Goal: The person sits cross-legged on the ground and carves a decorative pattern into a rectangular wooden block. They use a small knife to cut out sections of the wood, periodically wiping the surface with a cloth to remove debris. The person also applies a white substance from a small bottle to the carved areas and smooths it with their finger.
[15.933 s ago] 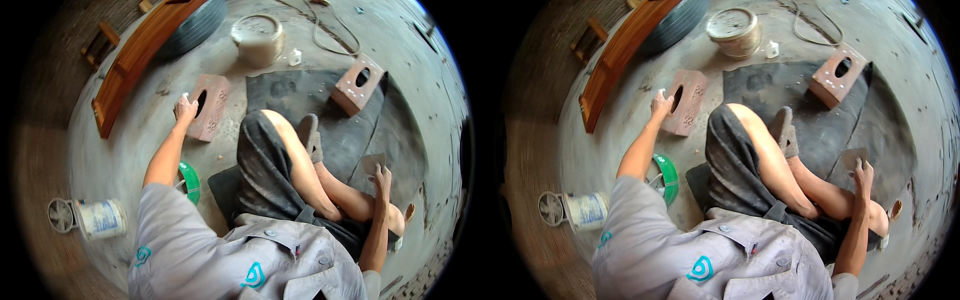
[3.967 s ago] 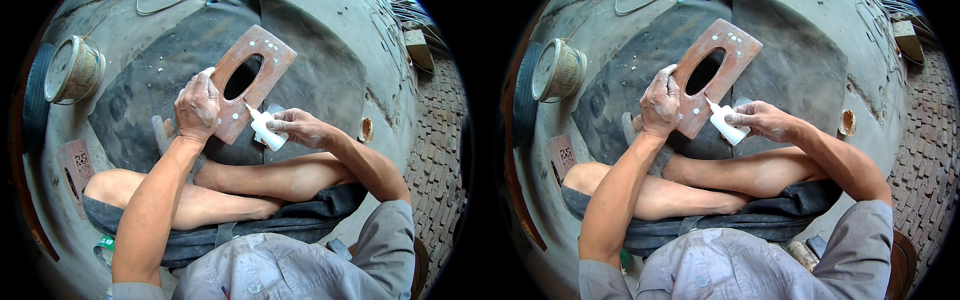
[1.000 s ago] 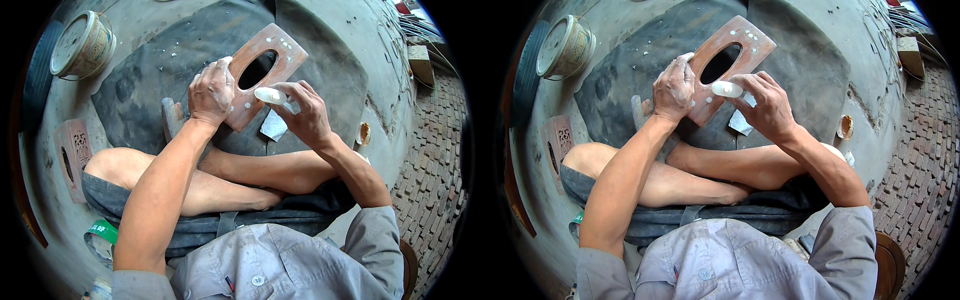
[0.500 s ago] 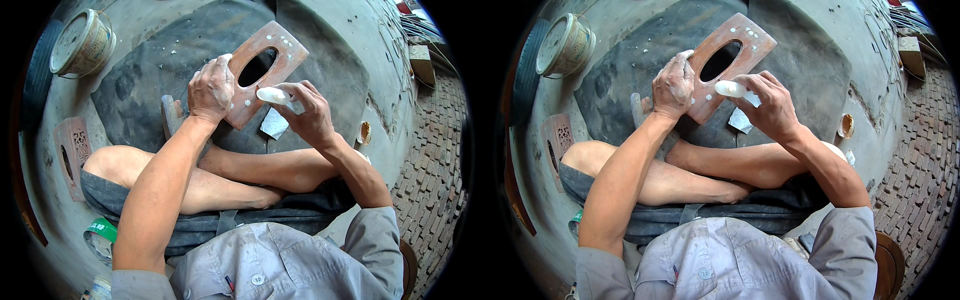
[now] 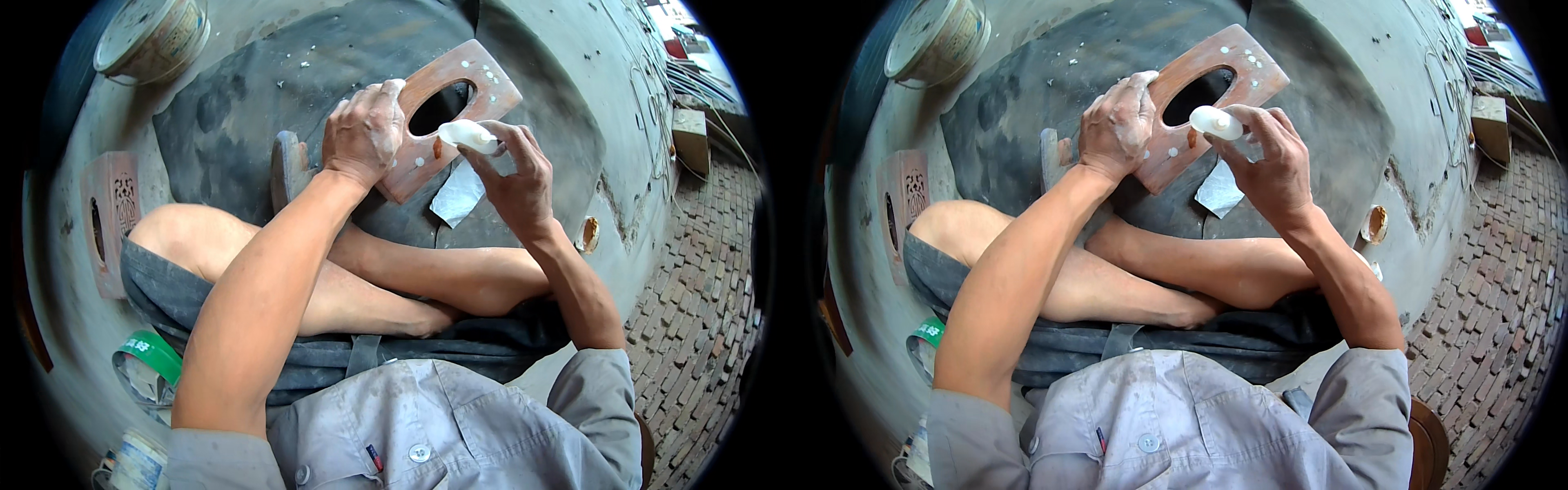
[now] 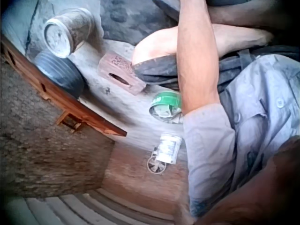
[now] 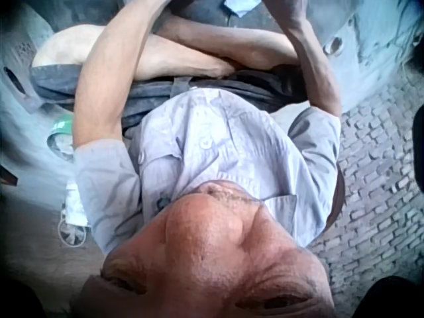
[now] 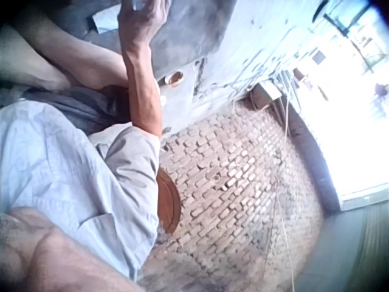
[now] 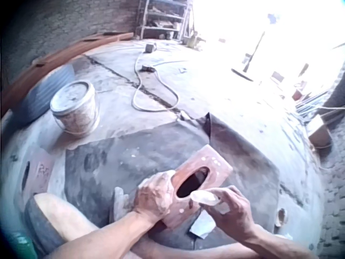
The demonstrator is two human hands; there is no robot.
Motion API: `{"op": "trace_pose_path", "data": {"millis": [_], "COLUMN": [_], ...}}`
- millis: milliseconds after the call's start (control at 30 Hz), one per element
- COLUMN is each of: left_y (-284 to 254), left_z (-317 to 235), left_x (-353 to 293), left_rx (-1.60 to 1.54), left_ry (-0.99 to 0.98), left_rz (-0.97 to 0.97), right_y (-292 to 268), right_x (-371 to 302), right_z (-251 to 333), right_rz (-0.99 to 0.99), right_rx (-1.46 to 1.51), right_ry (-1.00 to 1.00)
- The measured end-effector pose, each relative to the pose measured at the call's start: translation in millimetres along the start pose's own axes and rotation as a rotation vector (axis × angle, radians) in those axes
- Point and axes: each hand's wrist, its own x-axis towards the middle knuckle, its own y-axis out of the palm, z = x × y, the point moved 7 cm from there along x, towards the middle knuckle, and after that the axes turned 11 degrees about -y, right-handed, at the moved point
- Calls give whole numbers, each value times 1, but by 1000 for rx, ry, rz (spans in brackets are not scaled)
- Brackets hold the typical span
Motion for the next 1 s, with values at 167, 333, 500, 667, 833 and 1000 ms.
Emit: {"op": "trace_pose_path", "data": {"millis": [167,333,500,667,833,1000], "left_y": [-1,-6,6,5,14,31], "left_z": [0,-3,3,1,-2,31], "left_x": [-1,-1,-8,-5,-2,-18], "left_rx": [-23,-8,-57,48,-4,-124], "left_ry": [10,23,16,-6,50,-114], "left_rz": [-57,-114,-68,57,-6,189], "right_y": [4,3,8,84,202,271], "right_x": [-4,1,59,153,217,247], "right_z": [-3,8,17,16,-41,-34], "right_rz": [23,74,-30,24,145,164], "right_rx": [-2,10,89,220,184,222], "right_ry": [51,24,39,56,319,496]}}
